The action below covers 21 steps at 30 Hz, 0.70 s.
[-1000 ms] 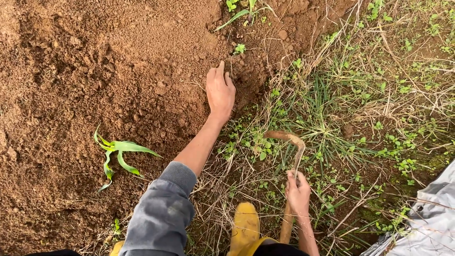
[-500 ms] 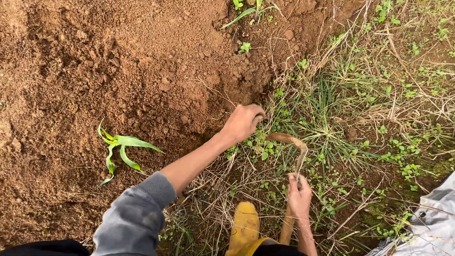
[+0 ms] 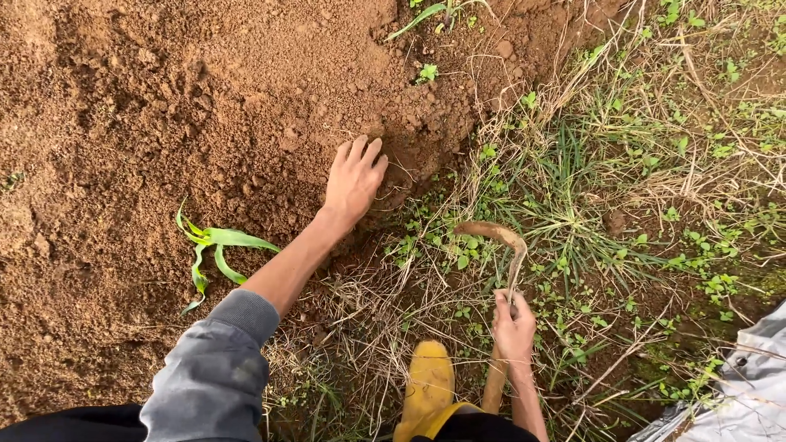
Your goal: The person uses a hoe to dig a hole in the soil and places a small green seedling into it. They then use the hoe and their hands to cover the base of the plant with soil, patting it down to secure it in place.
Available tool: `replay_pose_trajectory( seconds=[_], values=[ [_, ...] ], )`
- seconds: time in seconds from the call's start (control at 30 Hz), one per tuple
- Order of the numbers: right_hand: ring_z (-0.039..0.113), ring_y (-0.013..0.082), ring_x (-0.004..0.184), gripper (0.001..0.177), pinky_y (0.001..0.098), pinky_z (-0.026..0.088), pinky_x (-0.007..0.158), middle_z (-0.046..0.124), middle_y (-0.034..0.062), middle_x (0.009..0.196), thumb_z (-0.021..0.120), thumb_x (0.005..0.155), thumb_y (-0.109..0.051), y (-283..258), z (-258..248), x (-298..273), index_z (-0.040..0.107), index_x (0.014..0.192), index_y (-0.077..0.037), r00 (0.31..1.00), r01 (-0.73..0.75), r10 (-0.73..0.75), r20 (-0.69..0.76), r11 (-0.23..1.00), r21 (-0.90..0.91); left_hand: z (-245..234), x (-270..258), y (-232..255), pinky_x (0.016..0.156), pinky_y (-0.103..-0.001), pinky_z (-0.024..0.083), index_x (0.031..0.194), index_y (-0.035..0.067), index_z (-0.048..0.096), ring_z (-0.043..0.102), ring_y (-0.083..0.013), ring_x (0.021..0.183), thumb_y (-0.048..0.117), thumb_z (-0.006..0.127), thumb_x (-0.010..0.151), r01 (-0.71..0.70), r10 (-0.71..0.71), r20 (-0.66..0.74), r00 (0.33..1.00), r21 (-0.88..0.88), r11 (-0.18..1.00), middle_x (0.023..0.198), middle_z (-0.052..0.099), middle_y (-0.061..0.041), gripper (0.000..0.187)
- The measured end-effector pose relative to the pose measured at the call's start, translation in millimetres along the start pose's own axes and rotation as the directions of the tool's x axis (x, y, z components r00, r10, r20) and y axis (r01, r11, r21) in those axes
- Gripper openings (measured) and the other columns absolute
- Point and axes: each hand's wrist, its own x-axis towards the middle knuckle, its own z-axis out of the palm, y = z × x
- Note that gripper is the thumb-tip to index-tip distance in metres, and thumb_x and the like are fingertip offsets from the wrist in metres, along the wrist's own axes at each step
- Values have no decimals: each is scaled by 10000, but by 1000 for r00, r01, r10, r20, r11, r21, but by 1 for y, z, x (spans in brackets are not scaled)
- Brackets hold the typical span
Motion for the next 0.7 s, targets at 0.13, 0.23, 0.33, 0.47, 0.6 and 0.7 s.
replay_pose_trajectory(
  seconds=[0.13,0.23,0.33,0.47,0.6,0.7],
  values=[
    [380,96,440,157,214,301,359,451,-9,586,497,969,-156,11,-5,1,614,1049,-89,999,27,-28,21,999,40,6,-3,6,992,-428,380,1136,97,614,496,-256,1182,87,642,819,-27,27,-117,993,1,1000,1195,624,-86,319],
    [379,99,446,153,221,308,376,451,-7,585,493,972,-142,10,-6,-2,618,1036,-82,1000,20,-20,1,1000,23,3,-11,23,852,-360,459,964,58,628,579,-166,772,-18,628,816,-104,70,-273,960,-113,988,847,664,-83,166],
    [387,101,457,155,217,306,381,454,-5,598,504,967,-165,3,-6,-7,620,1043,-97,1000,-4,4,-9,1000,17,-8,-23,50,835,-323,471,975,62,626,564,-151,707,-20,664,799,-201,140,-312,940,-173,964,785,645,-61,198],
    [377,103,456,152,221,297,380,444,0,593,488,975,-147,0,-4,-6,614,1034,-86,999,-38,39,-22,998,42,-16,-43,95,947,-368,412,981,107,648,611,-164,867,20,667,783,-465,469,-83,879,-361,808,885,675,-56,218],
    [393,103,474,153,213,318,391,472,19,641,488,984,-172,-6,-5,-5,599,1045,-86,997,-60,62,-41,997,51,-15,-55,122,964,-388,438,934,58,607,578,-227,951,-7,624,820,-441,608,164,777,-548,711,888,647,-117,132],
    [389,109,482,139,221,304,392,462,20,636,472,982,-125,-5,-9,-2,597,1029,-85,998,-56,59,-37,995,84,-10,-32,110,844,-352,457,918,43,612,573,-181,743,61,526,896,-393,397,-71,915,-378,838,791,634,-94,90]
  ],
)
